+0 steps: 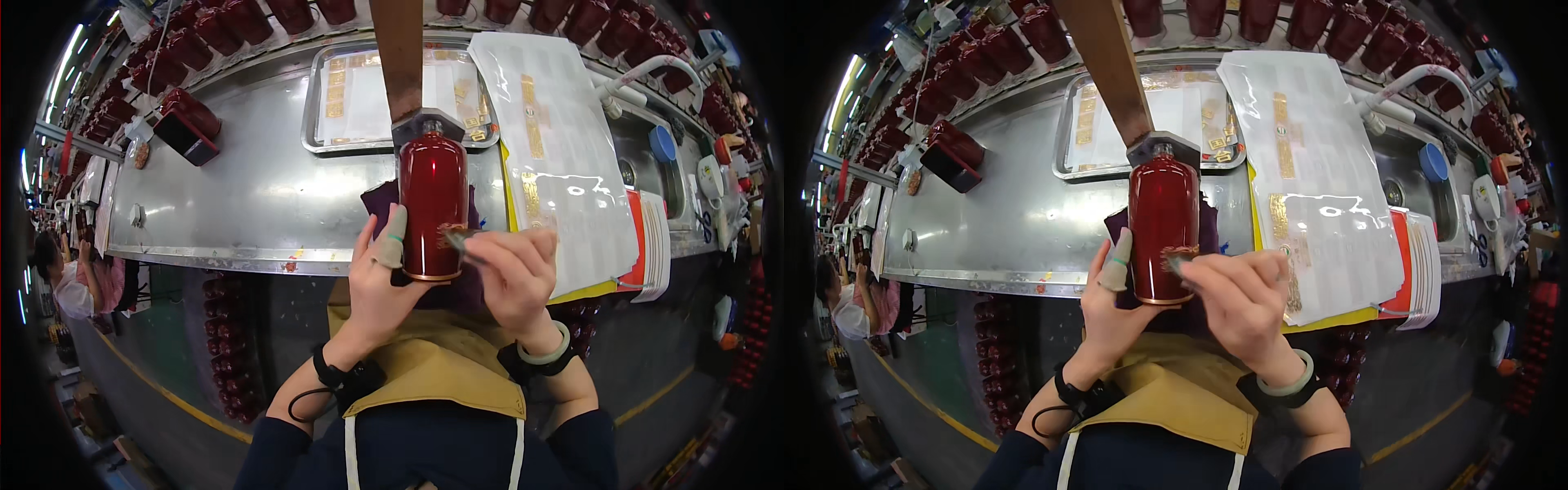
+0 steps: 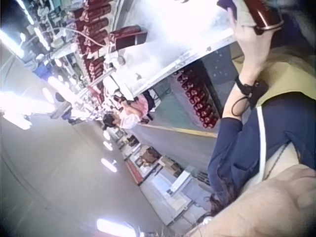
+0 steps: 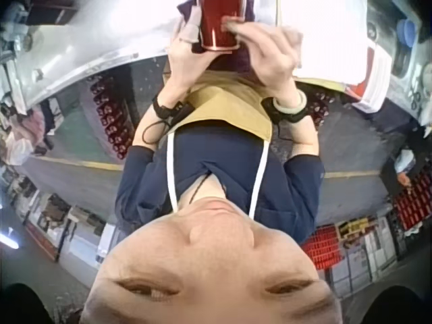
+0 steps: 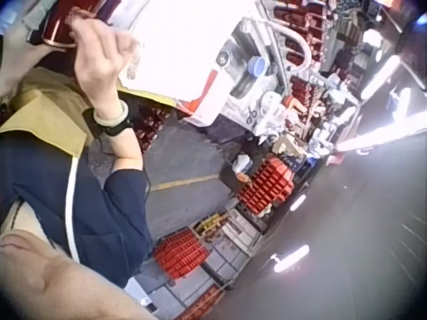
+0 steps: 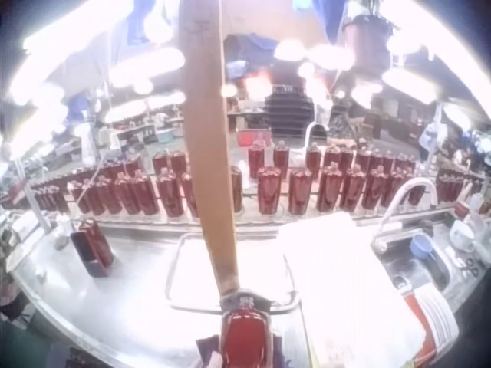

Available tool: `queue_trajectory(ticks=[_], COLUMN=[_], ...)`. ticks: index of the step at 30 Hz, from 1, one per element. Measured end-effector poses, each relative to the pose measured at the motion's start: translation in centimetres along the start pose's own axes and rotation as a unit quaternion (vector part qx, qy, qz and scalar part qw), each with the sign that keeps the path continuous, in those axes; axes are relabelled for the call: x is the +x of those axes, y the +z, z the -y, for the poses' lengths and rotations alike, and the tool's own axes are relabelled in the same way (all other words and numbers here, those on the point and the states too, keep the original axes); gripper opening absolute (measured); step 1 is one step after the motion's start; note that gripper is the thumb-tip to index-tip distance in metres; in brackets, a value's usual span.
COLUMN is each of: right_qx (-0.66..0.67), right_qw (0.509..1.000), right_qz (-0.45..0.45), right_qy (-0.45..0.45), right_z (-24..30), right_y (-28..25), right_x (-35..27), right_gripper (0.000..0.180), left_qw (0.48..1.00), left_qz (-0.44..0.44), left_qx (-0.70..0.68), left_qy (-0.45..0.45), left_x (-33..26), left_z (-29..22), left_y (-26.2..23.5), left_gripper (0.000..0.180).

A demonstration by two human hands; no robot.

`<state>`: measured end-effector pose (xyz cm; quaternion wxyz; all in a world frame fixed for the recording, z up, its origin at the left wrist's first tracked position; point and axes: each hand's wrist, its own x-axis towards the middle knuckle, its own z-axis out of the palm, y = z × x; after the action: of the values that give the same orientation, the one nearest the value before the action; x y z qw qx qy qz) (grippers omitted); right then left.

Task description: Applying decorative labels and seals to red ceramic liquor bottles at a factory workstation.

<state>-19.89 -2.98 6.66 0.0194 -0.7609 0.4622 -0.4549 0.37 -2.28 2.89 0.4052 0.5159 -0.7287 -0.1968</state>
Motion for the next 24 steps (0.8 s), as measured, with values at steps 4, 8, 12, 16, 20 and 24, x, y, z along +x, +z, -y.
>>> queue_trajectory(ticks=[4, 8, 12, 16, 20, 24], right_qx=[0.072, 0.047, 0.087, 0.123, 0.1, 0.098], right_qw=[0.991, 0.999, 0.991, 0.984, 0.989, 0.989], right_qz=[0.1, 0.006, 0.091, 0.128, 0.025, 0.016], right_qy=[-0.061, -0.017, -0.045, -0.007, 0.102, 0.112], right_z=[0.8, 0.1, 0.5, 1.0, 0.7, 1.4], right_y=[0.1, 0.5, 0.0, -0.6, -0.4, -0.1], right_x=[-2.0, -0.2, -0.5, 0.0, -0.3, -0.6], right_gripper=[0.026, 0.023, 0.027, 0.026, 0.023, 0.024], left_qw=[0.995, 0.997, 0.999, 0.997, 0.98, 0.956], left_qz=[-0.039, -0.017, 0.002, -0.05, 0.058, 0.117], left_qx=[0.057, 0.011, -0.033, 0.043, 0.164, 0.27], left_qy=[0.068, 0.071, 0.016, -0.047, -0.1, 0.019], left_x=[-0.3, 0.1, 1.9, 8.6, 14.4, 16.5], left_z=[0.5, 0.6, 3.8, 10.1, 14.3, 18.3], left_y=[0.5, -1.0, -3.3, -4.9, -4.7, -3.2], left_gripper=[0.089, 0.084, 0.064, 0.046, 0.043, 0.063])
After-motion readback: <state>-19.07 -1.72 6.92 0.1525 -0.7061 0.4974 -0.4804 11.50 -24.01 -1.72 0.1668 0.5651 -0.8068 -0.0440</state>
